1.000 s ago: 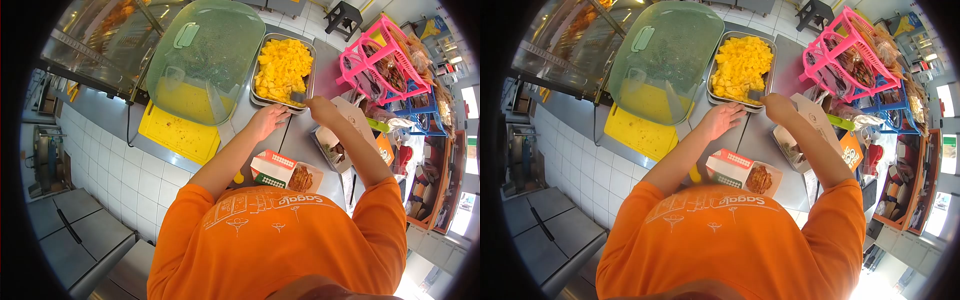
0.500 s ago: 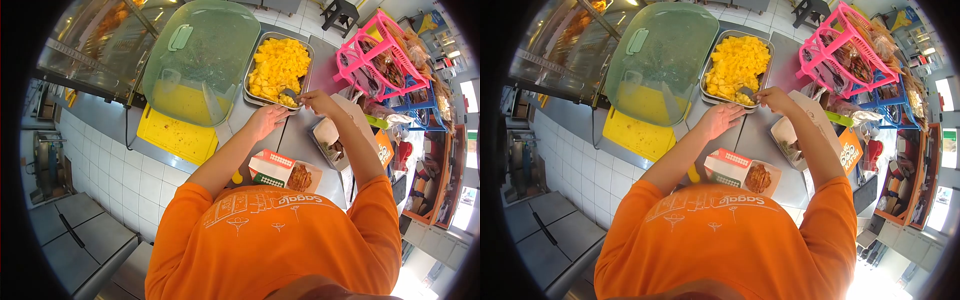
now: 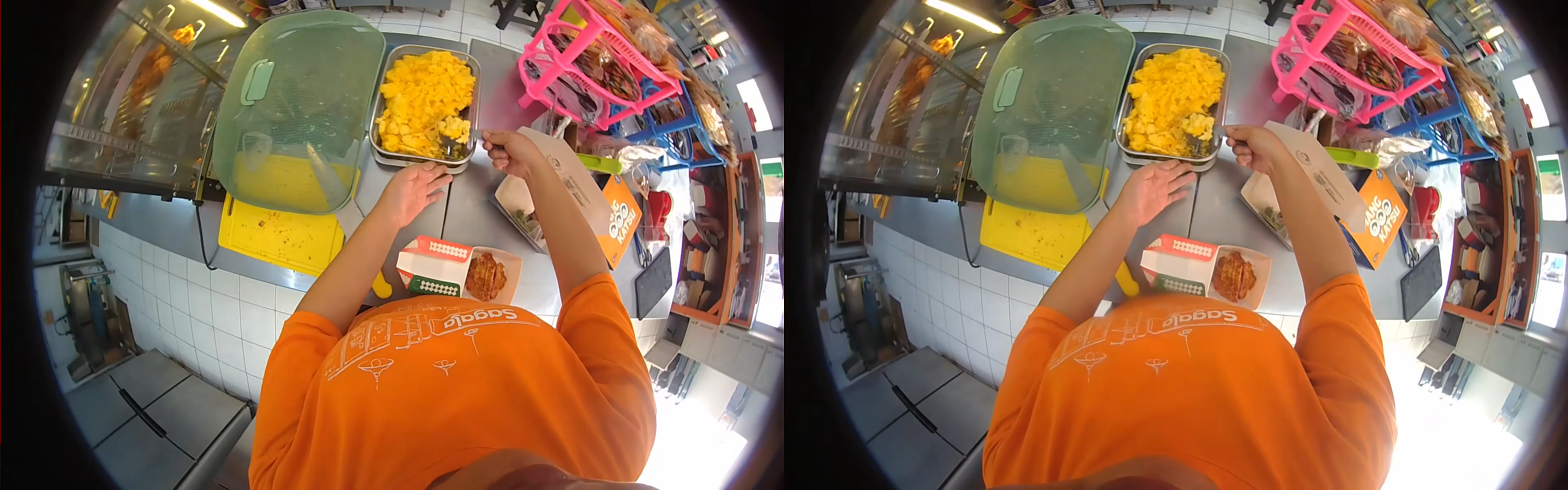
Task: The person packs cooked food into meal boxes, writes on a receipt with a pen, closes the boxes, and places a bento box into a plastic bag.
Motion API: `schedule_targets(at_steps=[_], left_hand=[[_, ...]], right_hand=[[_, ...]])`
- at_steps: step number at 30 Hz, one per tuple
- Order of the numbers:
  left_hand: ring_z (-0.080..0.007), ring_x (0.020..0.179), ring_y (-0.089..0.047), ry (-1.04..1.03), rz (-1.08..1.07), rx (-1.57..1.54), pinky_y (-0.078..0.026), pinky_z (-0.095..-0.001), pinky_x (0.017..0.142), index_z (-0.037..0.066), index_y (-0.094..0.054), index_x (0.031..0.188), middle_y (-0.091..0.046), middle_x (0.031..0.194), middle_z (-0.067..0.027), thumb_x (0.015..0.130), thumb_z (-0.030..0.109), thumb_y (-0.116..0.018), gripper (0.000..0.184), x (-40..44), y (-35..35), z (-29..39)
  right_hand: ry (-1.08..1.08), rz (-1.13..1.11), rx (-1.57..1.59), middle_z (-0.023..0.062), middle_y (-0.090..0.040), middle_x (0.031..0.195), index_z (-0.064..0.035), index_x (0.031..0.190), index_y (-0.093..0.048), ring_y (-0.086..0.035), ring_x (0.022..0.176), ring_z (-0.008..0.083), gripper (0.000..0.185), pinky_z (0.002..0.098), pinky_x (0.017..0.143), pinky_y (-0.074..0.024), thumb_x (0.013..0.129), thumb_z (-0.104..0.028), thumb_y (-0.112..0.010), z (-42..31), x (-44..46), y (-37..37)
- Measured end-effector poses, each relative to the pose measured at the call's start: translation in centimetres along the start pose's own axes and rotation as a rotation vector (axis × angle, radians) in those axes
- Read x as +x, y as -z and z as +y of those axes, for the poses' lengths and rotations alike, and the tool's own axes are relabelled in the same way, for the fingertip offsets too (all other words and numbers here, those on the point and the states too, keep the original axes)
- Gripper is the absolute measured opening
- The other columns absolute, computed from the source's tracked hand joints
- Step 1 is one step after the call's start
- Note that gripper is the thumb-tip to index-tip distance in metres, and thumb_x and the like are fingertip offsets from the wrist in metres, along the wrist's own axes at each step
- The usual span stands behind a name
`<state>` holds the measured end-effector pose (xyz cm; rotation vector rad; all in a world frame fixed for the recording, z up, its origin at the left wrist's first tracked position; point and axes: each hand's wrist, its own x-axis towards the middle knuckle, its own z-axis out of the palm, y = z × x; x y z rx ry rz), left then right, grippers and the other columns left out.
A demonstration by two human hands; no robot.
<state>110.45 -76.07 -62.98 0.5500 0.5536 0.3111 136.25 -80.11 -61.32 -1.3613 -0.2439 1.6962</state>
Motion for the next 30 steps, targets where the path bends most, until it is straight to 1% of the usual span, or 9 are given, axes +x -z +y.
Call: schedule_targets(at_steps=[6, 12, 15, 18, 21, 22, 25, 26, 30], left_hand=[[-0.0301, 0.133, -0.032, -0.014, -0.064, -0.079, -0.025, -0.0421, 0.107, -0.001, -0.037, 0.134, -0.031, 0.146, -0.015, 0.088, 0.03, -0.039, 0.055, -2.7, 1.0, -0.6], [-0.0328, 0.136, -0.028, -0.061, -0.158, -0.11, -0.024, -0.044, 0.108, -0.004, -0.026, 0.14, -0.026, 0.148, -0.0183, 0.086, 0.035, -0.037, 0.067, -8.9, 1.5, -0.8], [-0.0334, 0.135, -0.028, -0.062, -0.119, -0.162, -0.025, -0.0447, 0.109, -0.004, -0.024, 0.141, -0.024, 0.149, -0.0192, 0.084, 0.034, -0.038, 0.07, -11.2, 1.7, -1.1], [-0.0339, 0.136, -0.027, -0.05, -0.064, -0.178, -0.025, -0.0452, 0.109, -0.005, -0.022, 0.141, -0.023, 0.149, -0.0204, 0.081, 0.03, -0.039, 0.072, -12.6, 1.5, -1.3], [-0.0343, 0.136, -0.026, -0.045, -0.09, -0.173, -0.026, -0.0449, 0.109, -0.006, -0.021, 0.141, -0.022, 0.149, -0.0213, 0.079, 0.03, -0.042, 0.075, -12.9, 1.5, -1.6], [-0.0344, 0.136, -0.026, -0.038, -0.089, -0.161, -0.026, -0.0448, 0.109, -0.006, -0.02, 0.142, -0.021, 0.149, -0.0213, 0.079, 0.03, -0.042, 0.076, -12.9, 1.4, -1.6], [-0.0344, 0.136, -0.026, -0.031, -0.085, -0.114, -0.026, -0.0444, 0.109, -0.006, -0.019, 0.142, -0.021, 0.149, -0.0214, 0.078, 0.03, -0.044, 0.078, -13.0, 0.8, -1.6], [-0.0344, 0.136, -0.026, -0.03, -0.085, -0.088, -0.025, -0.0442, 0.109, -0.006, -0.019, 0.142, -0.02, 0.149, -0.0214, 0.077, 0.03, -0.044, 0.078, -13.1, 0.4, -1.5], [-0.0339, 0.136, -0.026, -0.02, -0.094, -0.094, -0.025, -0.0438, 0.109, -0.005, -0.018, 0.142, -0.02, 0.15, -0.021, 0.077, 0.031, -0.045, 0.08, -13.2, 0.6, -1.6]], right_hand=[[0.15, -0.094, 0.178, -0.0007, -0.049, 0.071, -0.0093, 0.09, -0.048, -0.031, 0.048, 0.0041, 0.004, 0.0181, 0.04, -0.0247, 0.093, -0.012, -0.048, -0.2, -6.9, 1.5], [0.248, 0.196, 0.261, -0.001, -0.049, 0.073, -0.0097, 0.087, -0.047, -0.03, 0.048, 0.0031, 0.009, 0.017, 0.04, -0.0253, 0.095, -0.015, -0.048, 4.1, -17.2, 4.6], [0.281, 0.299, 0.375, -0.002, -0.048, 0.072, -0.0068, 0.098, -0.052, -0.029, 0.049, 0.0029, 0.009, 0.0171, 0.04, -0.0255, 0.094, -0.015, -0.05, 7.9, -19.8, 7.2], [0.355, 0.492, 0.255, -0.0025, -0.051, 0.074, -0.0045, 0.111, -0.058, -0.035, 0.05, 0.0032, 0.021, 0.0165, 0.042, -0.0278, 0.094, -0.015, -0.05, 11.5, -20.9, 8.5], [0.368, 0.859, -0.25, -0.0032, -0.054, 0.077, -0.0052, 0.117, -0.06, -0.041, 0.053, 0.0033, 0.027, 0.0176, 0.043, -0.0307, 0.095, -0.014, -0.049, 14.3, -20.3, 7.7], [0.361, 0.92, -0.528, 0.001, -0.058, 0.081, -0.0078, 0.113, -0.064, -0.052, 0.058, 0.0114, 0.025, 0.0256, 0.049, -0.0408, 0.092, -0.008, -0.05, 14.9, -20.6, 7.3], [0.593, 0.988, -1.25, 0.0075, -0.059, 0.083, -0.0118, 0.114, -0.064, -0.057, 0.066, 0.023, 0.033, 0.0361, 0.061, -0.0472, 0.086, -0.001, -0.05, 17.7, -20.8, 7.2], [0.459, 0.985, -1.269, 0.0124, -0.057, 0.085, -0.0146, 0.116, -0.063, -0.057, 0.076, 0.0316, 0.042, 0.0407, 0.073, -0.0476, 0.081, 0.004, -0.049, 17.4, -21.4, 6.0], [0.541, 1.109, -1.362, 0.0119, -0.056, 0.083, -0.0135, 0.116, -0.063, -0.058, 0.076, 0.029, 0.041, 0.038, 0.072, -0.0484, 0.081, 0.005, -0.049, 18.8, -21.5, 6.0]])
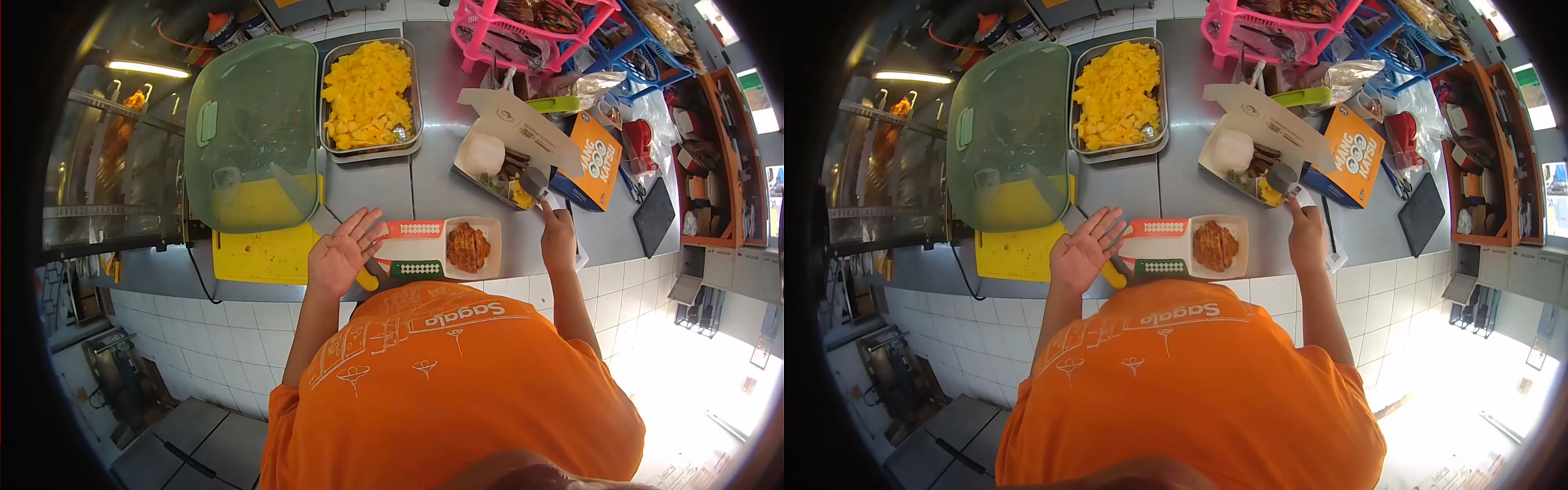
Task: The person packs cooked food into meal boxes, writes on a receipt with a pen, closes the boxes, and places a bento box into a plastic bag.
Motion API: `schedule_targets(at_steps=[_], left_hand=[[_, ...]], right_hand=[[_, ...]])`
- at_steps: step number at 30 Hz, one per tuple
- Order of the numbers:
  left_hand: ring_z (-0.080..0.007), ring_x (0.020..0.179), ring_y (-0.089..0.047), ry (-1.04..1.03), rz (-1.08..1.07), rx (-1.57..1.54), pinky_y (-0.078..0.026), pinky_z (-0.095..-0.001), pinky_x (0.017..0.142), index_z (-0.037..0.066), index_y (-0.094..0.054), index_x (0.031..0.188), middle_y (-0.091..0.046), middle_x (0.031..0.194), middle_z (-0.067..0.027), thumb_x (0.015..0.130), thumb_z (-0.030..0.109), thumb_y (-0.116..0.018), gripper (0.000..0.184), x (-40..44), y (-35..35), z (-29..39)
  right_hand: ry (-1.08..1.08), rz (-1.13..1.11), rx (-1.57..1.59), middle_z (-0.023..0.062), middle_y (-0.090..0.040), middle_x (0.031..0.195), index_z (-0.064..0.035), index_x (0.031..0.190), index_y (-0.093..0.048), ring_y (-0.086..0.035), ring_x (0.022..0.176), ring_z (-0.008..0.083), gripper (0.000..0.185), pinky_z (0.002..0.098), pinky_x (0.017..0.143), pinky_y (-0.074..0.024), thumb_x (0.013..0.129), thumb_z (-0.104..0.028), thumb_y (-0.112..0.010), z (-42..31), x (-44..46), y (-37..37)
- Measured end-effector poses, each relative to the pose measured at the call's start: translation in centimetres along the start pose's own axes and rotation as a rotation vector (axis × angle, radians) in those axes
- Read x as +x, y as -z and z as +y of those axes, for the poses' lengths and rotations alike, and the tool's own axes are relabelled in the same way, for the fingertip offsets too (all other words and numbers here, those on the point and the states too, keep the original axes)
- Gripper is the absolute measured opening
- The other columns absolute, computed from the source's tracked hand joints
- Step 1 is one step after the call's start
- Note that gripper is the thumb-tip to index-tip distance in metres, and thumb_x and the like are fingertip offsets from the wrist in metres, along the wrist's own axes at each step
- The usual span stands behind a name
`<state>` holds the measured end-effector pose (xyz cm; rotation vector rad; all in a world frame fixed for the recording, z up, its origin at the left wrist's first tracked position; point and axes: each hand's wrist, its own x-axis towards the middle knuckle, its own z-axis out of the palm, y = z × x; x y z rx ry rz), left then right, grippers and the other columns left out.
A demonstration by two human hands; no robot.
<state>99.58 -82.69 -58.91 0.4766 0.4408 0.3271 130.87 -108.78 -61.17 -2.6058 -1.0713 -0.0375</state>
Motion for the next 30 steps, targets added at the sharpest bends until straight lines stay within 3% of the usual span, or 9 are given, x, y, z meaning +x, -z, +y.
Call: schedule_targets(at_steps=[5, 10, 15, 17, 20, 23, 24, 28, 30], left_hand=[[-0.0327, 0.136, -0.027, -0.003, 0.021, -0.003, -0.027, -0.0433, 0.108, -0.004, -0.018, 0.143, -0.021, 0.15, -0.0195, 0.076, 0.032, -0.046, 0.081, -0.6, 0.1, 0.2], [-0.0313, 0.133, -0.033, -0.063, 0.041, -0.011, -0.03, -0.043, 0.107, -0.001, -0.022, 0.143, -0.025, 0.149, -0.0176, 0.078, 0.032, -0.045, 0.076, -1.9, 1.4, 1.0], [-0.0299, 0.127, -0.04, -0.244, 0.24, 0.085, -0.034, -0.0417, 0.103, 0.003, -0.027, 0.142, -0.036, 0.142, -0.0167, 0.081, 0.03, -0.043, 0.069, -4.1, 2.4, 4.2], [-0.0277, 0.123, -0.043, -0.351, 0.297, 0.205, -0.034, -0.0396, 0.103, 0.004, -0.032, 0.14, -0.04, 0.139, -0.0155, 0.088, 0.029, -0.039, 0.058, -5.1, 3.3, 6.3], [-0.0258, 0.121, -0.046, -0.489, 0.514, 0.447, -0.034, -0.0373, 0.102, 0.003, -0.037, 0.136, -0.044, 0.135, -0.0146, 0.092, 0.03, -0.04, 0.052, -5.7, 3.7, 10.2], [-0.0257, 0.121, -0.046, -0.678, 0.719, 0.863, -0.034, -0.0365, 0.102, 0.002, -0.041, 0.134, -0.046, 0.133, -0.0151, 0.093, 0.031, -0.045, 0.05, -5.2, 3.8, 14.8], [-0.0259, 0.122, -0.045, -0.739, 0.757, 1.033, -0.034, -0.0364, 0.102, 0.001, -0.042, 0.133, -0.046, 0.133, -0.0155, 0.093, 0.031, -0.046, 0.05, -4.3, 4.0, 16.8], [-0.033, 0.124, -0.044, -0.644, 0.983, 1.739, -0.036, -0.0376, 0.102, -0.004, -0.046, 0.128, -0.046, 0.131, -0.0235, 0.084, 0.045, -0.059, 0.067, 1.0, 5.3, 25.2], [-0.036, 0.12, -0.046, -0.548, 1.081, 1.995, -0.038, -0.0388, 0.099, -0.008, -0.048, 0.124, -0.049, 0.126, -0.0272, 0.077, 0.053, -0.063, 0.078, 3.4, 5.5, 27.4]], right_hand=[[-0.198, 0.106, 0.404, 0.0102, -0.058, 0.083, -0.0129, 0.118, -0.061, -0.057, 0.073, 0.0222, 0.038, 0.0324, 0.071, -0.0474, 0.085, 0.003, -0.05, 0.6, 0.7, 0.0], [-0.512, -0.012, 1.371, 0.0021, -0.059, 0.077, -0.0024, 0.12, -0.058, -0.04, 0.05, 0.0019, 0.029, 0.0185, 0.043, -0.0295, 0.094, -0.011, -0.05, -4.4, 4.0, 0.5], [-0.103, -0.292, 1.099, 0.0063, -0.06, 0.071, 0.0008, 0.116, -0.059, -0.053, 0.062, 0.0092, 0.03, 0.0226, 0.057, -0.0435, 0.092, -0.016, -0.053, -14.2, 10.1, -3.0], [-0.066, -0.312, 0.966, 0.0107, -0.062, 0.07, 0.0012, 0.111, -0.061, -0.062, 0.073, 0.02, 0.029, 0.0311, 0.071, -0.0487, 0.09, -0.017, -0.053, -18.7, 12.0, -3.4], [0.094, -0.276, 0.506, 0.0186, -0.064, 0.093, -0.002, 0.122, -0.054, -0.063, 0.088, 0.0308, 0.037, 0.0394, 0.079, -0.049, 0.089, -0.02, -0.053, -20.9, 14.9, -7.8], [0.068, -0.287, 0.386, 0.024, -0.052, 0.121, -0.0079, 0.137, -0.038, -0.057, 0.104, 0.039, 0.055, 0.0457, 0.087, -0.0464, 0.087, -0.023, -0.055, -22.6, 13.5, -8.8], [0.117, -0.359, 0.373, 0.0266, -0.032, 0.137, -0.0122, 0.144, -0.023, -0.05, 0.112, 0.0421, 0.072, 0.0466, 0.091, -0.045, 0.084, -0.026, -0.06, -22.7, 12.6, -8.7], [0.118, -0.163, 0.421, 0.0295, -0.022, 0.141, -0.0114, 0.143, -0.026, -0.028, 0.128, 0.0486, 0.073, 0.0511, 0.104, -0.0304, 0.083, -0.026, -0.064, -23.6, 7.9, -5.5], [0.092, -0.142, 0.469, 0.0295, -0.022, 0.141, -0.0112, 0.143, -0.028, -0.029, 0.127, 0.0489, 0.072, 0.0504, 0.102, -0.0334, 0.082, -0.025, -0.065, -22.8, 6.1, -4.6]])
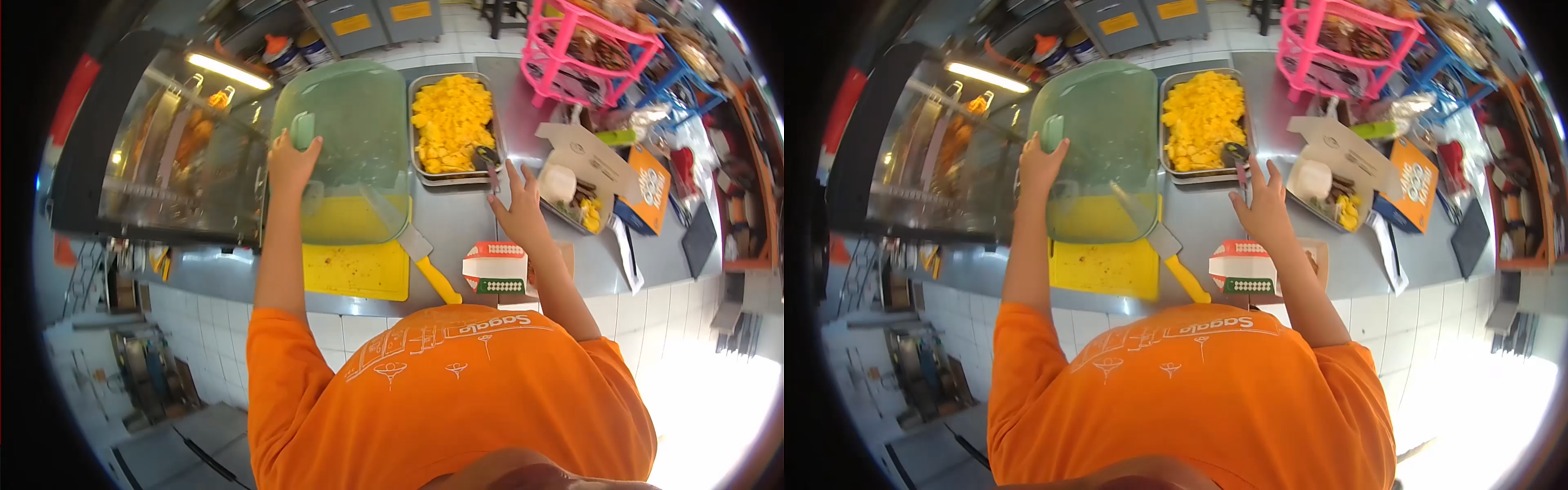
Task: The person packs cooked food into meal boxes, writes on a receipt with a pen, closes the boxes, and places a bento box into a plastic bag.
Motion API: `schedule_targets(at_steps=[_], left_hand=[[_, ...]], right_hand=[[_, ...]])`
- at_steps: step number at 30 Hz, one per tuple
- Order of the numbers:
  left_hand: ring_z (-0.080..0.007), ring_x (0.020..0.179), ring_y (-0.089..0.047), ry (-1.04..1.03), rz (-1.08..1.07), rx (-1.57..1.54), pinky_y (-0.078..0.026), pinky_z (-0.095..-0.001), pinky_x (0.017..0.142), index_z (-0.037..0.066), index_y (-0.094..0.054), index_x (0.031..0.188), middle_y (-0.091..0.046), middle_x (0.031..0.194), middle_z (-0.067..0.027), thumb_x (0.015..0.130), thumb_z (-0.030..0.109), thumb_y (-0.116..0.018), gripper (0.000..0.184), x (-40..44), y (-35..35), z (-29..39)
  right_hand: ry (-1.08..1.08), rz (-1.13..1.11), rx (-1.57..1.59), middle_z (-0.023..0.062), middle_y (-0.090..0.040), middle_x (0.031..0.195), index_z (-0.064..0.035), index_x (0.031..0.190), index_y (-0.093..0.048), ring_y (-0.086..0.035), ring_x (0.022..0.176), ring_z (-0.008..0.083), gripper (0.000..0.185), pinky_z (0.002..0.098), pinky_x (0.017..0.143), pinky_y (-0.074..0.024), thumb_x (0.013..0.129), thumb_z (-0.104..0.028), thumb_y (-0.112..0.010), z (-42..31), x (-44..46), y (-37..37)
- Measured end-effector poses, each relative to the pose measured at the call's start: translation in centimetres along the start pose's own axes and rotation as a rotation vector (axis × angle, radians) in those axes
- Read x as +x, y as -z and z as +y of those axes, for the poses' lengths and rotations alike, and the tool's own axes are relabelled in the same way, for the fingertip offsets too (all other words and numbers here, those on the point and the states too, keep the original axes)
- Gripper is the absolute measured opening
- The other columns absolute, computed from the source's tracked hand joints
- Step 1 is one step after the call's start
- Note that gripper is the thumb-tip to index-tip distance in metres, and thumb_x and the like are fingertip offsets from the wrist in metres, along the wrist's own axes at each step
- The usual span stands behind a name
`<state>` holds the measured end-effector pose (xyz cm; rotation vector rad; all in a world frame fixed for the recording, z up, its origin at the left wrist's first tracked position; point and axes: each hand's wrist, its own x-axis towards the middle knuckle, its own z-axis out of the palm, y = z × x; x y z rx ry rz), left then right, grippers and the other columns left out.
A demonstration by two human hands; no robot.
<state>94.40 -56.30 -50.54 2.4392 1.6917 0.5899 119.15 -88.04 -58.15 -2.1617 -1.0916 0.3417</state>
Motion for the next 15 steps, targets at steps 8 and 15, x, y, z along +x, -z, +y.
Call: schedule_targets(at_steps=[8, 15], left_hand=[[-0.0375, 0.092, -0.063, -0.057, -0.21, -0.116, -0.049, -0.0425, 0.081, -0.011, -0.063, 0.095, -0.064, 0.091, -0.028, 0.06, 0.057, -0.076, 0.078, 8.9, -2.8, -4.2], [-0.0364, 0.098, -0.058, -0.067, -0.251, 0.044, -0.045, -0.0421, 0.085, 0.007, -0.066, 0.104, -0.061, 0.109, -0.0146, 0.074, 0.048, -0.062, 0.051, 7.6, -1.8, -0.6]], right_hand=[[-0.301, 0.153, 0.088, 0.0256, -0.032, 0.137, -0.0085, 0.136, -0.039, -0.035, 0.126, 0.0444, 0.06, 0.0459, 0.101, -0.0361, 0.082, -0.019, -0.063, 0.7, -11.3, 2.9], [-0.528, 0.327, 0.199, 0.0233, -0.035, 0.135, -0.0094, 0.135, -0.04, -0.041, 0.12, 0.0403, 0.058, 0.0421, 0.097, -0.0395, 0.082, -0.018, -0.064, -0.9, -19.7, 1.7]])
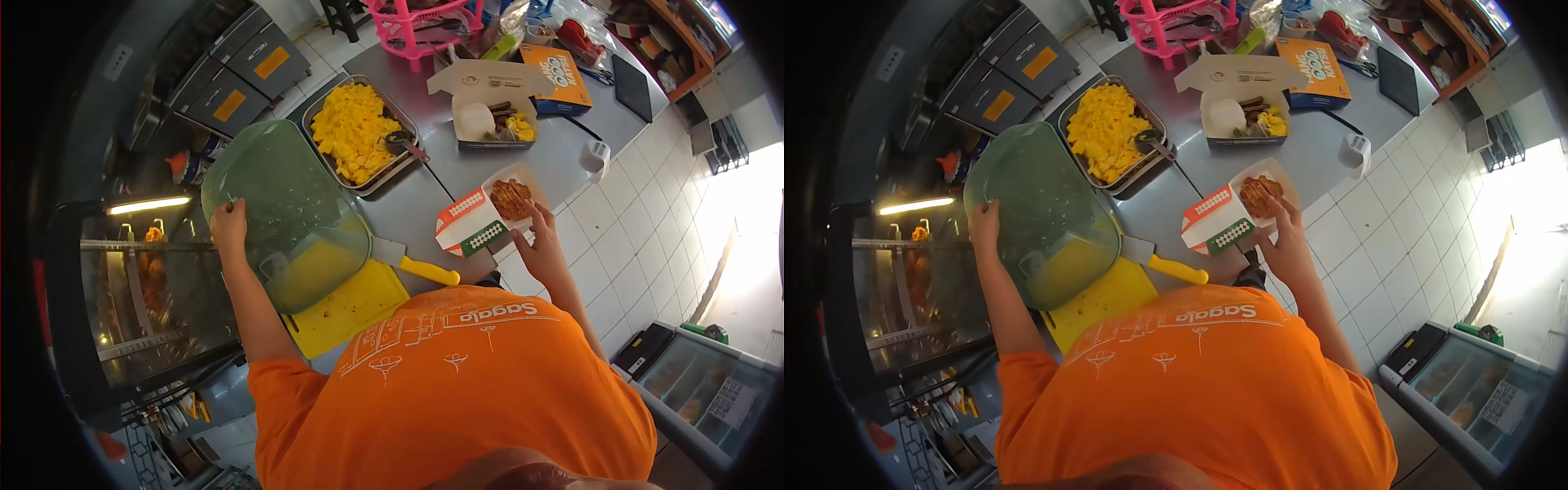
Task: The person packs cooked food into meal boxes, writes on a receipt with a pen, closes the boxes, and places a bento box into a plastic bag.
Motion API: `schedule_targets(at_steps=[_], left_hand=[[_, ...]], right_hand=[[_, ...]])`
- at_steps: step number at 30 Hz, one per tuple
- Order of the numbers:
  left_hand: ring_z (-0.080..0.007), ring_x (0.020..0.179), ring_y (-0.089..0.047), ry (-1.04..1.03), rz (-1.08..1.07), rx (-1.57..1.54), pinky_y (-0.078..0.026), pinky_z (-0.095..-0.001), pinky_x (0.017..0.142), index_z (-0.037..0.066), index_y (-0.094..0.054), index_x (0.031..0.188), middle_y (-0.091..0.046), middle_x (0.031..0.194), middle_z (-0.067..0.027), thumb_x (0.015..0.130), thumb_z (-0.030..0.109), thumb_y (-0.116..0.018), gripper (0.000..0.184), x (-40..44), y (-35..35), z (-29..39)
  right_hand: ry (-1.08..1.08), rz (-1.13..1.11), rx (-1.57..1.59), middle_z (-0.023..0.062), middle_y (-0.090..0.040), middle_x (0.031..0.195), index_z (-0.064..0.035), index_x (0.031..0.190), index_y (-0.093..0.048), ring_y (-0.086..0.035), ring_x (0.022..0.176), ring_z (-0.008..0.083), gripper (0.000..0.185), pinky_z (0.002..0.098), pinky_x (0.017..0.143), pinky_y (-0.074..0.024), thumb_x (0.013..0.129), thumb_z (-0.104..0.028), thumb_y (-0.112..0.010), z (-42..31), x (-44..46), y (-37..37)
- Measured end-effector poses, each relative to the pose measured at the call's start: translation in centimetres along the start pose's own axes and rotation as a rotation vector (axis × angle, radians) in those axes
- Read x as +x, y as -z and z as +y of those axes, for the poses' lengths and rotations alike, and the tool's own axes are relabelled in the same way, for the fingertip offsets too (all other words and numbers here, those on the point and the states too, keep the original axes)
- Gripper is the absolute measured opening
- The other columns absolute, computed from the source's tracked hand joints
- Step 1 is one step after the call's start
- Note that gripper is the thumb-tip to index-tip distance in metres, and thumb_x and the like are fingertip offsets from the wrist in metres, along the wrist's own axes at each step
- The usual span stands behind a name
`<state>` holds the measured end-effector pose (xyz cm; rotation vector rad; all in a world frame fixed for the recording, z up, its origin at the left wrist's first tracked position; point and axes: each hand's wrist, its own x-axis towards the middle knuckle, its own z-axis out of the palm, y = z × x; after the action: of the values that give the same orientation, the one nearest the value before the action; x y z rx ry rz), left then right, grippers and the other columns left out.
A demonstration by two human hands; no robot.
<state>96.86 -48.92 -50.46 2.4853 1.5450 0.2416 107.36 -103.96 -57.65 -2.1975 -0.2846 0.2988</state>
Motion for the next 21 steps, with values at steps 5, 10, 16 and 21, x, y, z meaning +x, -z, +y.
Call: schedule_targets(at_steps=[5, 10, 16, 21], left_hand=[[-0.032, 0.107, -0.053, -0.114, 0.167, -0.183, -0.04, -0.0413, 0.093, 0.005, -0.064, 0.108, -0.056, 0.115, -0.015, 0.074, 0.04, -0.061, 0.049, 2.7, 0.6, -2.1], [-0.0233, 0.102, -0.051, -0.507, 0.158, -0.43, -0.04, -0.0326, 0.088, -0.001, -0.051, 0.123, -0.049, 0.115, -0.0128, 0.075, 0.019, -0.068, 0.054, 0.8, 9.7, 3.8], [-0.0227, 0.098, -0.054, -0.6, 0.044, -0.432, -0.041, -0.0303, 0.085, -0.007, -0.049, 0.112, -0.052, 0.108, -0.014, 0.069, 0.02, -0.074, 0.056, 5.6, 7.6, 15.8], [-0.0293, 0.116, -0.048, -0.302, -0.462, -0.499, -0.04, -0.0364, 0.093, -0.009, -0.046, 0.124, -0.05, 0.122, -0.0218, 0.069, 0.022, -0.076, 0.07, 5.5, 3.3, 24.9]], right_hand=[[0.039, 0.497, -0.404, 0.0239, -0.045, 0.127, -0.0047, 0.127, -0.048, -0.047, 0.114, 0.0392, 0.049, 0.0418, 0.096, -0.0395, 0.083, -0.018, -0.065, 10.2, -0.2, 5.8], [-0.358, 0.69, -0.171, 0.0232, -0.056, 0.118, 0.0006, 0.119, -0.055, -0.05, 0.115, 0.0354, 0.041, 0.0422, 0.095, -0.0401, 0.089, -0.028, -0.055, 26.2, -0.9, 12.0], [-0.606, 0.536, -0.012, 0.0236, -0.056, 0.119, -0.0023, 0.119, -0.056, -0.052, 0.115, 0.0338, 0.042, 0.0411, 0.094, -0.0412, 0.087, -0.03, -0.058, 28.3, -5.8, 7.0], [-0.723, 0.531, 0.031, 0.0236, -0.056, 0.121, -0.0014, 0.119, -0.055, -0.051, 0.117, 0.0338, 0.043, 0.041, 0.096, -0.0409, 0.086, -0.028, -0.058, 29.6, -13.5, 5.9]])
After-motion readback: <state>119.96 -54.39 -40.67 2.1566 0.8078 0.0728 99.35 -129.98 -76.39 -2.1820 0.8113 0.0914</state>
